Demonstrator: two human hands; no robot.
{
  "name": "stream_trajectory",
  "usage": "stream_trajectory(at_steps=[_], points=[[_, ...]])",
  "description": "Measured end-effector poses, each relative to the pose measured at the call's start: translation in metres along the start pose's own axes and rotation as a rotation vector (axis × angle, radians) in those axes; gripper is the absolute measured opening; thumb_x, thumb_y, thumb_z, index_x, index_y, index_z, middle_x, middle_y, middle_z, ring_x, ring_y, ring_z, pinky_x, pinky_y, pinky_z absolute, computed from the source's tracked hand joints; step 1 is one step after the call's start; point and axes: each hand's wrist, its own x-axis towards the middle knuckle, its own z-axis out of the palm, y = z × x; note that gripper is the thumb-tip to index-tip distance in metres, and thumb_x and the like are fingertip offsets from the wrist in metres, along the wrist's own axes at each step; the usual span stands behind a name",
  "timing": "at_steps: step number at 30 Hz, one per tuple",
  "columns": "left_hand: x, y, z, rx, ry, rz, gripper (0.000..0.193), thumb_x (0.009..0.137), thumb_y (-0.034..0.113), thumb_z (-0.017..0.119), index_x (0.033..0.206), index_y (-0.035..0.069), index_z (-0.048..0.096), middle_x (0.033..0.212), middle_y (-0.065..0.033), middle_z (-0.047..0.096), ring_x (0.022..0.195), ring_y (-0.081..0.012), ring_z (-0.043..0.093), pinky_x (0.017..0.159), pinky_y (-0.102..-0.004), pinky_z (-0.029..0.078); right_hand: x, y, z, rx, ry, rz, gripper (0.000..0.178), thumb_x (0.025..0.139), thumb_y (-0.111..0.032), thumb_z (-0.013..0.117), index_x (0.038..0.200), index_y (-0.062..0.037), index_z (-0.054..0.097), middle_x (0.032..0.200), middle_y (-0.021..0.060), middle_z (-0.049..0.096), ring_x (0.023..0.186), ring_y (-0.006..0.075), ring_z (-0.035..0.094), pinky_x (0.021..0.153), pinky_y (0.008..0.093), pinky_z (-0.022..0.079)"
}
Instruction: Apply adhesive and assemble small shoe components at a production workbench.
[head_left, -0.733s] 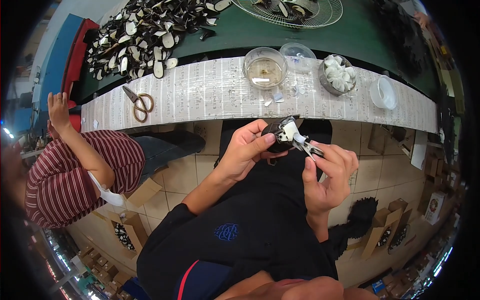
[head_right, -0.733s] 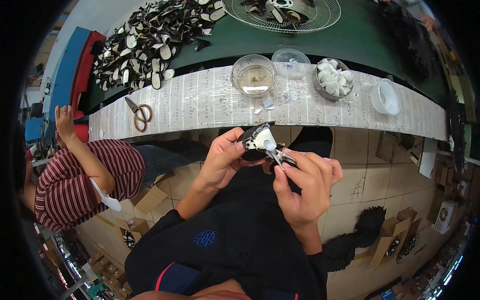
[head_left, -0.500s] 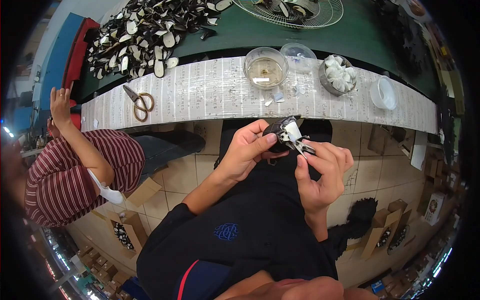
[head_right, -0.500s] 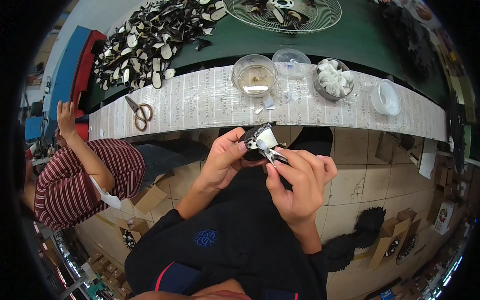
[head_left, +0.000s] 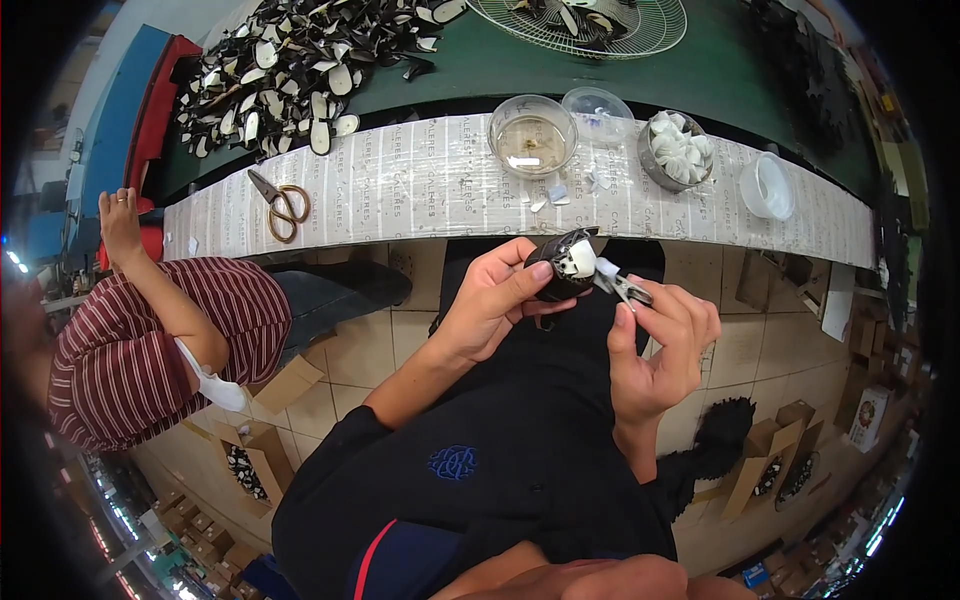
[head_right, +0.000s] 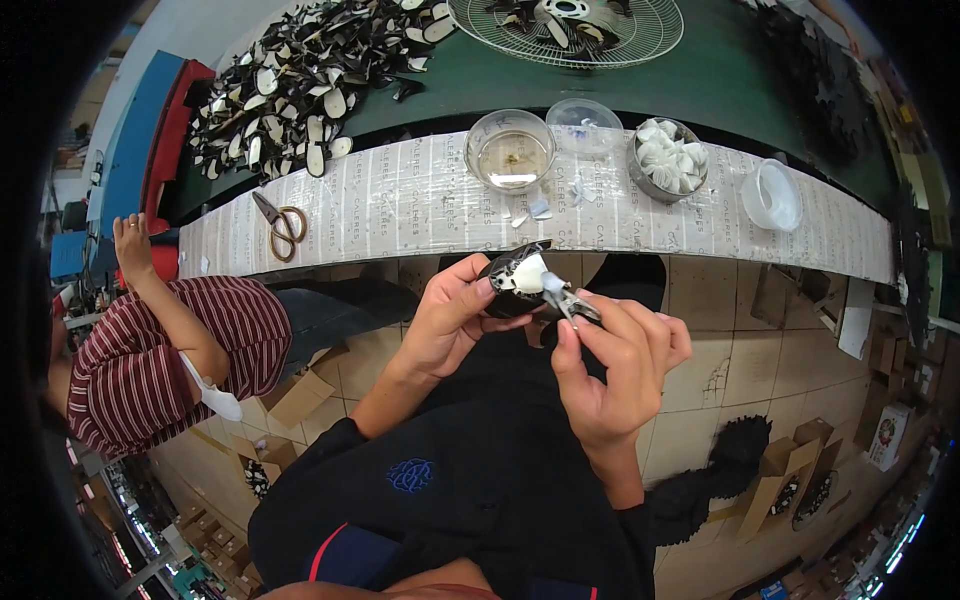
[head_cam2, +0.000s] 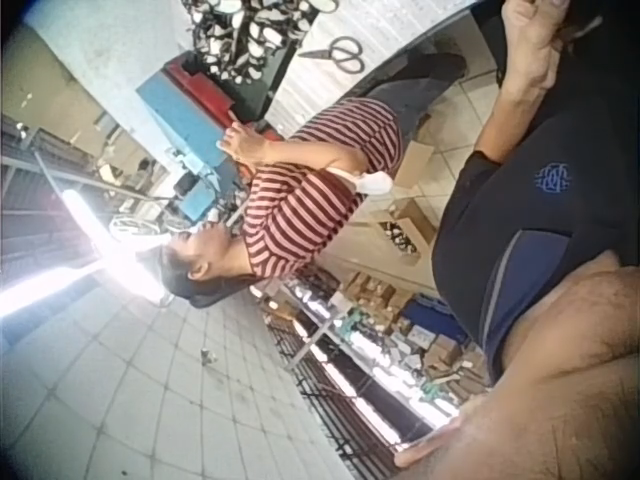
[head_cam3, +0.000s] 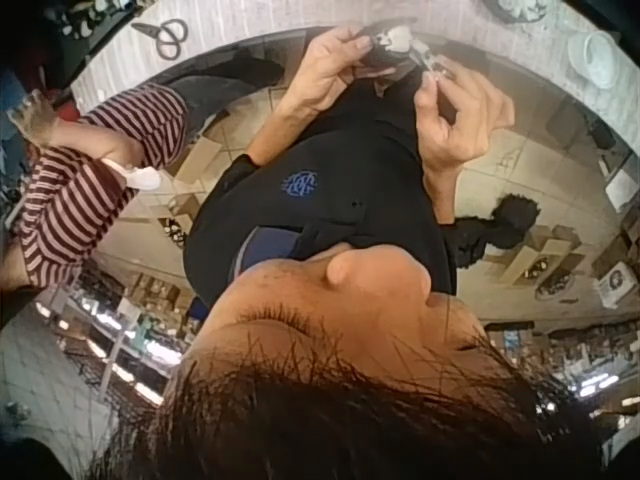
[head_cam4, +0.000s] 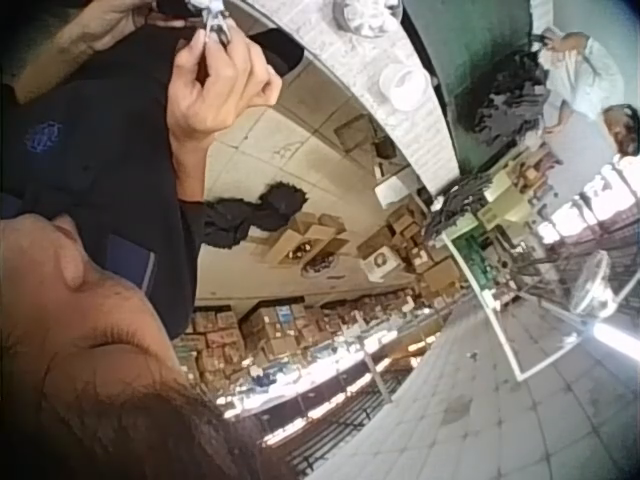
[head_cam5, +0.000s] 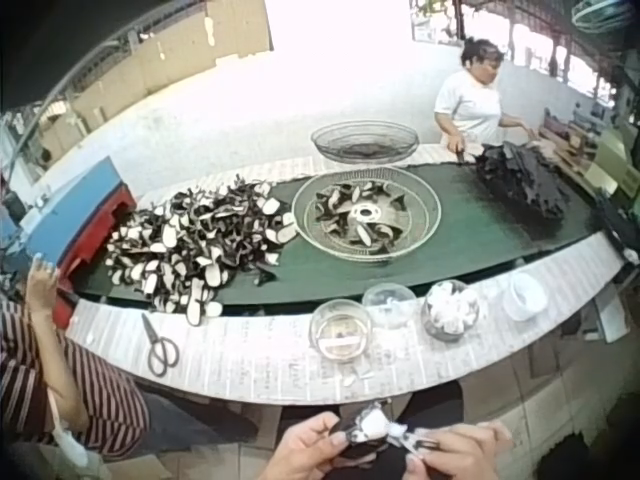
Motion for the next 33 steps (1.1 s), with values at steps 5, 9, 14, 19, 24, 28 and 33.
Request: stream_trajectory(at_steps=[5, 9, 14, 19, 24, 28, 33], points=[[0.0, -0.001, -0.001, 0.019, -0.001, 0.021, 0.024, 0.095, 0.021, 0.058, 0.105, 0.0, 0.053, 0.108, -0.0157, 0.064, 0.103, -0.025, 0.065, 0.087, -0.0374, 0.057, 0.0, -0.001, 0.002, 0.01, -0.041, -0.014, 0.019, 0.076, -0.007, 0.075, 0.089, -0.0076, 0.061, 0.096, 0.0053, 0.07, 0.086, 0.02, 0.063, 0.087, 0.0361, 0.034], [0.001, 0.003, 0.004, 0.003, -0.006, -0.002, 0.019, 0.096, 0.018, 0.056, 0.101, 0.0, 0.053, 0.108, -0.0159, 0.064, 0.102, -0.0265, 0.065, 0.086, -0.036, 0.057, 0.004, 0.001, -0.001, -0.081, 0.012, 0.014, 0.018, 0.076, -0.002, 0.073, 0.088, -0.0055, 0.06, 0.096, 0.0077, 0.07, 0.086, 0.0228, 0.062, 0.087, 0.0369, 0.037], [0.003, 0.002, 0.003, -0.02, 0.008, -0.013, 0.015, 0.097, 0.016, 0.055, 0.095, 0.002, 0.052, 0.106, -0.0153, 0.064, 0.101, -0.0263, 0.066, 0.086, -0.0346, 0.057, 0.002, 0.004, -0.001, 0.017, 0.044, 0.029, 0.02, 0.076, -0.004, 0.074, 0.09, -0.0056, 0.061, 0.095, 0.0071, 0.07, 0.084, 0.0227, 0.062, 0.085, 0.037, 0.037], [0.003, 0.002, 0.003, -0.016, 0.015, -0.028, 0.015, 0.097, 0.016, 0.055, 0.094, 0.002, 0.052, 0.104, -0.0143, 0.065, 0.101, -0.0262, 0.066, 0.086, -0.0345, 0.057, 0.003, 0.005, 0.002, -0.005, -0.023, 0.009, 0.02, 0.075, -0.004, 0.074, 0.089, -0.006, 0.06, 0.095, 0.0071, 0.07, 0.084, 0.0222, 0.062, 0.085, 0.0365, 0.036], [0.004, 0.003, 0.002, -0.018, 0.012, -0.035, 0.015, 0.097, 0.017, 0.055, 0.093, 0.002, 0.053, 0.105, -0.0143, 0.064, 0.101, -0.0261, 0.066, 0.085, -0.0345, 0.057, 0.006, 0.009, -0.001, -0.099, 0.05, 0.055, 0.02, 0.075, -0.003, 0.074, 0.088, -0.0058, 0.06, 0.095, 0.0079, 0.07, 0.084, 0.0225, 0.062, 0.085, 0.0364, 0.036], [0.004, 0.003, 0.001, -0.028, 0.023, -0.045, 0.016, 0.097, 0.017, 0.055, 0.093, 0.003, 0.053, 0.105, -0.0143, 0.064, 0.1, -0.0259, 0.066, 0.085, -0.0346, 0.057, 0.005, 0.008, -0.002, 0.087, 0.003, 0.06, 0.019, 0.076, -0.003, 0.074, 0.088, -0.0048, 0.06, 0.095, 0.0088, 0.07, 0.084, 0.0232, 0.061, 0.086, 0.0358, 0.036], [0.005, 0.003, 0.0, -0.023, 0.025, -0.055, 0.018, 0.097, 0.019, 0.054, 0.095, 0.002, 0.054, 0.105, -0.0144, 0.064, 0.1, -0.0255, 0.066, 0.085, -0.0344, 0.057, 0.007, 0.01, 0.001, -0.109, 0.041, 0.196, 0.016, 0.075, 0.001, 0.072, 0.086, -0.0034, 0.061, 0.094, 0.0085, 0.07, 0.087, 0.0239, 0.061, 0.088, 0.0361, 0.038]])
